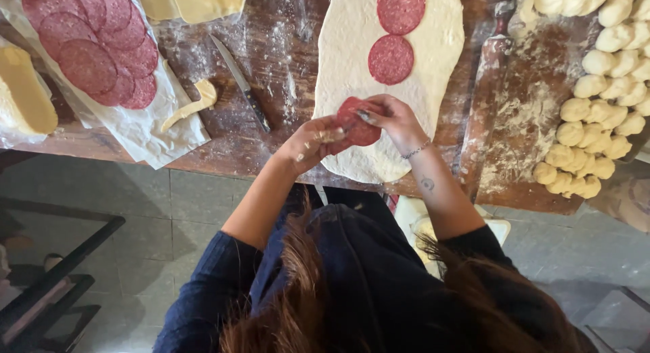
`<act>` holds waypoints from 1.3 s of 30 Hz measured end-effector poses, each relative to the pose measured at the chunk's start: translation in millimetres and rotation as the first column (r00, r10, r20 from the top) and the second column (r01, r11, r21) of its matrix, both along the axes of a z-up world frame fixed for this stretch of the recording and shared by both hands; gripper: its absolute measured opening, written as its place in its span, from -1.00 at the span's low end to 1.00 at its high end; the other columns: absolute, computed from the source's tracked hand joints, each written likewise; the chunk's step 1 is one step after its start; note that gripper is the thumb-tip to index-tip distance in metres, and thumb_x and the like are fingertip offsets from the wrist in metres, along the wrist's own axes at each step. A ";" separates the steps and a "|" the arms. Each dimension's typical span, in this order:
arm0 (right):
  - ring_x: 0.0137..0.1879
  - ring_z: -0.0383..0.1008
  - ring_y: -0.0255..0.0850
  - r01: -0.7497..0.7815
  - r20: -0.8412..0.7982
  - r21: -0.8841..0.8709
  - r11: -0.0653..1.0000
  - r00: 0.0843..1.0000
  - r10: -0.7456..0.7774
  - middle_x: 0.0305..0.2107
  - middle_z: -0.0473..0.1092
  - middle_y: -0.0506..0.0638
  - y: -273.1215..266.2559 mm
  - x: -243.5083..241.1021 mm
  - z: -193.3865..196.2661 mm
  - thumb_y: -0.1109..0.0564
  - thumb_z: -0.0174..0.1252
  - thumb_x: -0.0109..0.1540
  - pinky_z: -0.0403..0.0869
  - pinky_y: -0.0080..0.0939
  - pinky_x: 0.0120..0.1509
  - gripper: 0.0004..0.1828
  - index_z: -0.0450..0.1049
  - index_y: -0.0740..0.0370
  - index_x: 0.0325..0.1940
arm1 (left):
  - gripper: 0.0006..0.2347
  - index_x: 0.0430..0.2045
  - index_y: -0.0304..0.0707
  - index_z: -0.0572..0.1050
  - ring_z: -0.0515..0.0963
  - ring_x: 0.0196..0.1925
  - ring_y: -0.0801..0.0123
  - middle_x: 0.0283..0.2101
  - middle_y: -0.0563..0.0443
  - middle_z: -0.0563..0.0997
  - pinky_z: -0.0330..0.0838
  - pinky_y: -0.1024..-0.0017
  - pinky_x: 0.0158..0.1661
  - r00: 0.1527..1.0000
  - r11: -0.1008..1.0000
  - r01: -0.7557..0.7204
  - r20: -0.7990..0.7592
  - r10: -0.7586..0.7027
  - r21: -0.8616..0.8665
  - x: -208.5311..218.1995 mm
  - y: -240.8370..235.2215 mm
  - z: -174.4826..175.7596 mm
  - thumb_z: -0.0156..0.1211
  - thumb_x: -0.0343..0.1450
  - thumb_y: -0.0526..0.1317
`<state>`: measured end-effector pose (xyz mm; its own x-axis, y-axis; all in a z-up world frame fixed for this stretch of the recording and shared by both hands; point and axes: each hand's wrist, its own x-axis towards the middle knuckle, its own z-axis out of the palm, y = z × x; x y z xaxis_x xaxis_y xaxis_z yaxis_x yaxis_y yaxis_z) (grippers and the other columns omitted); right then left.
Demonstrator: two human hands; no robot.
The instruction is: The recorder prepares dough by rolling it out, adding salami, cheese, and butter, and rolling it into a log.
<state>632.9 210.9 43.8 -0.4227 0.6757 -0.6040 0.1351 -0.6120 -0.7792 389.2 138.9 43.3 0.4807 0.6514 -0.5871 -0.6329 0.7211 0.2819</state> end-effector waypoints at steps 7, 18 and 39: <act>0.13 0.51 -0.16 0.550 -0.265 0.014 0.835 0.808 -0.527 0.00 0.48 0.10 -27.3 4.9 4.3 0.40 0.24 0.31 0.48 -0.17 0.34 -0.67 0.42 0.33 0.15 | -0.67 0.11 -0.48 0.44 0.72 -0.10 0.23 -0.04 -0.18 0.65 0.65 0.31 -0.01 0.989 0.989 0.141 -0.039 -0.143 -0.050 2.7 5.4 24.7 0.16 0.46 -0.31; 0.04 0.55 -0.18 0.676 -0.015 -0.006 0.737 0.737 -0.676 -0.06 0.49 0.06 -18.5 22.4 10.8 0.29 0.32 0.18 0.60 -0.11 0.12 -0.62 0.44 0.24 0.06 | -0.73 0.08 -0.53 0.45 0.69 -0.33 0.24 -0.19 -0.18 0.67 0.61 0.35 -0.29 0.914 0.998 0.005 -0.404 -0.028 -0.058 -5.3 -20.1 -4.6 0.07 0.50 -0.37; -0.10 0.56 -0.26 0.075 0.307 0.156 0.985 0.944 -0.120 -0.13 0.54 0.09 -105.6 103.1 -66.0 0.28 0.30 0.27 0.56 -0.29 -0.08 -0.66 0.45 0.38 0.11 | -0.53 0.06 -0.17 0.52 0.68 0.01 0.28 -0.01 -0.02 0.69 0.54 0.28 -0.03 0.320 0.848 0.529 -0.933 -0.164 0.032 25.5 -31.8 8.9 0.45 0.26 -0.12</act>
<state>736.0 105.4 -22.2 -0.1544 0.7914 -0.5915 0.3326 -0.5221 -0.7854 414.7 107.2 52.2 0.0369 0.7694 -0.6377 0.4003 0.5733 0.7149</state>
